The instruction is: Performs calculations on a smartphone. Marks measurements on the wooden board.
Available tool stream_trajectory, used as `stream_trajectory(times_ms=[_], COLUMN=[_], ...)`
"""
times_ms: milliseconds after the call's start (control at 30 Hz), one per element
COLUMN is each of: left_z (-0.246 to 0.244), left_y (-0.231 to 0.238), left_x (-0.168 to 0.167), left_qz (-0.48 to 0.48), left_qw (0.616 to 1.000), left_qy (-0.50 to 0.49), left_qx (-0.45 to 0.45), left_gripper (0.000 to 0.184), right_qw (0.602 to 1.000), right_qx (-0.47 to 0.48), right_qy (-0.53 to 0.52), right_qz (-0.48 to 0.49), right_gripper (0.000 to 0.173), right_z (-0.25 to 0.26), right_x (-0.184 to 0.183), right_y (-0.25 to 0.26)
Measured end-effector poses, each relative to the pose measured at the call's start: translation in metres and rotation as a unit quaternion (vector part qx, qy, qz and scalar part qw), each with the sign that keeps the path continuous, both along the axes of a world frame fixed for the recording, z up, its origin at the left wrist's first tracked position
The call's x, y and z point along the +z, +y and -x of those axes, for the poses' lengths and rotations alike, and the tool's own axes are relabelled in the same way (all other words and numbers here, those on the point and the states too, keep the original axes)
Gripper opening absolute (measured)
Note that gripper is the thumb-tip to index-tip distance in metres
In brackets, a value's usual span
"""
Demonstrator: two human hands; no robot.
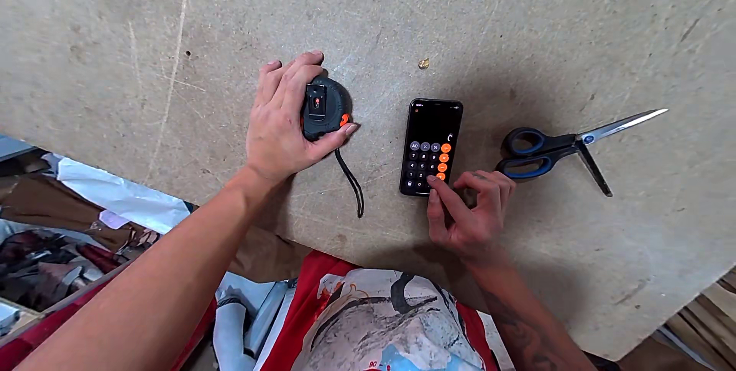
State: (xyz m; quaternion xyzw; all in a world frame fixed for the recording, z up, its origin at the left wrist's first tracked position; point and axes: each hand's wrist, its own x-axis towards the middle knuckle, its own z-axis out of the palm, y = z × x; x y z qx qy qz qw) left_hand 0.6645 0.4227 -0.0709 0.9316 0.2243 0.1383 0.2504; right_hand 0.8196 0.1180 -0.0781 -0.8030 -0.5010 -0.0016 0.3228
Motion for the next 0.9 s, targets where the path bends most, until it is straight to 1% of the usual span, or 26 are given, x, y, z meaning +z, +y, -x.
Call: stream_trajectory(times_ms=[133,333,500,600,733,833,900], left_z=[0.0,0.0001,0.0003,0.0006,0.0001,0.0003,0.0], left_y=[-0.0005,-0.0006,-0.0006,-0.0002,-0.0005,-0.0011,-0.001], left_x=[-0.0011,-0.0005,-0.0008,-0.0012,-0.0007,0.0,0.0002], left_qz=[-0.004,-0.005,-0.004,-0.004,-0.008,-0.007,-0.005], left_qw=[1.0,1.0,1.0,1.0,1.0,1.0,1.0], left_qy=[0.001,0.005,0.002,0.004,0.005,0.011,0.01], left_qx=[0.001,0.002,0.002,0.0,0.001,0.004,0.002], left_gripper=[0.081,0.081,0.081,0.081,0.081,0.081,0.08], right_qw=[1.0,0.998,0.995,0.995,0.997,0.997,0.997], right_qx=[0.016,-0.06,-0.082,-0.065,-0.049,-0.051,-0.031], right_qy=[-0.003,0.002,0.036,0.049,0.05,0.056,0.062], right_qz=[0.0,0.003,-0.032,-0.049,-0.018,-0.032,-0.041], right_gripper=[0.027,0.029,0.028,0.027,0.028,0.027,0.027], right_z=[-0.0008,-0.0023,-0.0029,-0.0025,-0.0009,-0.0011,-0.0013], right_x=[-0.0003,-0.0012,0.001,0.0014,-0.0009,0.0013,0.0014], right_y=[0.0019,0.0048,0.0028,-0.0018,-0.0005,-0.0007,-0.0029])
